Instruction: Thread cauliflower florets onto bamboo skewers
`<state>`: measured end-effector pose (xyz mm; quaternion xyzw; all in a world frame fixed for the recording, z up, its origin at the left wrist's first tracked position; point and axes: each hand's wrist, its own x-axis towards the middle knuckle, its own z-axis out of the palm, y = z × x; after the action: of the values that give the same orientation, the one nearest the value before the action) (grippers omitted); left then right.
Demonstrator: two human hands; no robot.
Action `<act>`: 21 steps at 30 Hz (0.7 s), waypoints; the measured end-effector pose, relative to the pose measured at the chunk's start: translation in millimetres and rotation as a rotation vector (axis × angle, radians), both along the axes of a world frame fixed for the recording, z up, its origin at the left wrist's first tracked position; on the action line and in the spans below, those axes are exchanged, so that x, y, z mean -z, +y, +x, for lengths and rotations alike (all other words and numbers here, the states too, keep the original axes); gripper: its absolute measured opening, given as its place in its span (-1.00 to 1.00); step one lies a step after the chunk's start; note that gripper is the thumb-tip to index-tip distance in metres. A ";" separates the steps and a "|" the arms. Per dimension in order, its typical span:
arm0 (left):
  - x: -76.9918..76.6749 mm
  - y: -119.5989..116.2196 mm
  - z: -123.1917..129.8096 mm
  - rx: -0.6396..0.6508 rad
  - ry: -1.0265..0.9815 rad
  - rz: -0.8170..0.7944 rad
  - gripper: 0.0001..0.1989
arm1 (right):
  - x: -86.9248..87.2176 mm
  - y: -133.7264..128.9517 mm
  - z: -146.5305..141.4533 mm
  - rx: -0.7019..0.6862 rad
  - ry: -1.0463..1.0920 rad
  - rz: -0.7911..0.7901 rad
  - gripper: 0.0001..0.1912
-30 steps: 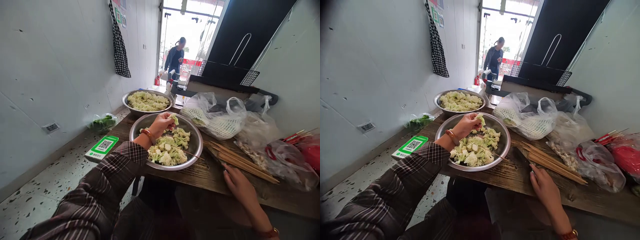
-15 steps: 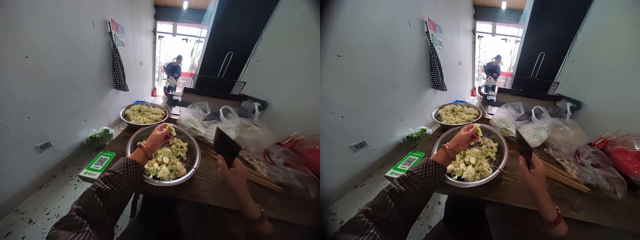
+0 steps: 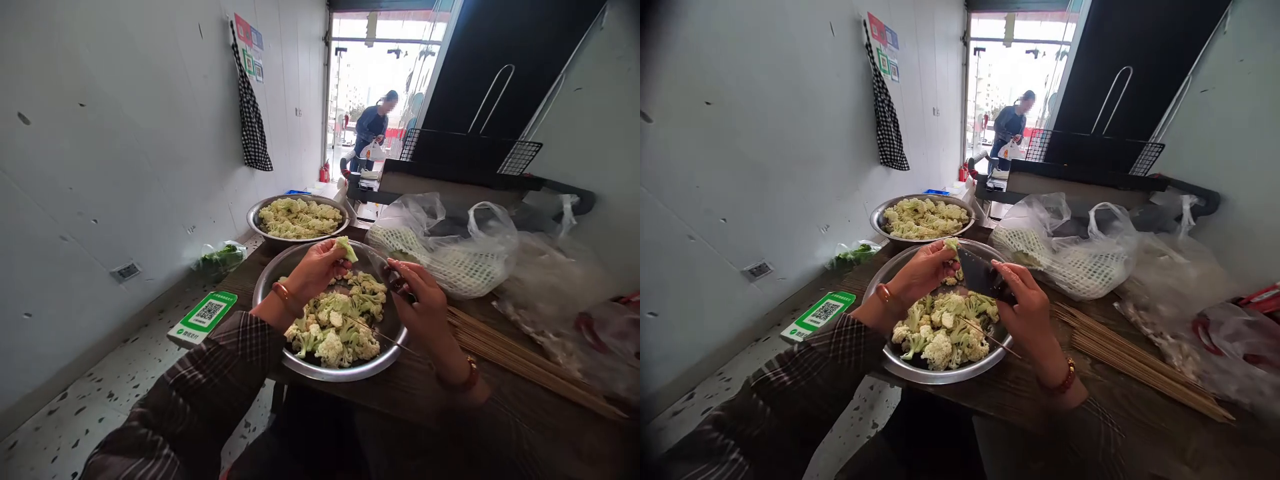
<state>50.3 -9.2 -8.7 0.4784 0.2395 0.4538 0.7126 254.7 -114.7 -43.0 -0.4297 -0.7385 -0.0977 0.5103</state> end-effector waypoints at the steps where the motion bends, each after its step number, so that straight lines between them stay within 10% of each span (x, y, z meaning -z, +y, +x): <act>1: -1.1 -1.0 0.0 -0.004 -0.010 -0.007 -0.69 | -2.3 3.2 -1.3 -0.021 -0.021 0.000 -0.39; 21: -11.9 -18.2 2.3 0.108 0.026 -0.057 -0.71 | 1.9 26.6 -8.0 -0.079 -0.230 -0.001 -0.18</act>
<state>52.6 -27.4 3.2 0.4761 0.2351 0.4014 0.7463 246.7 -88.2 -45.0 -0.3863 -0.8086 -0.1258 0.4256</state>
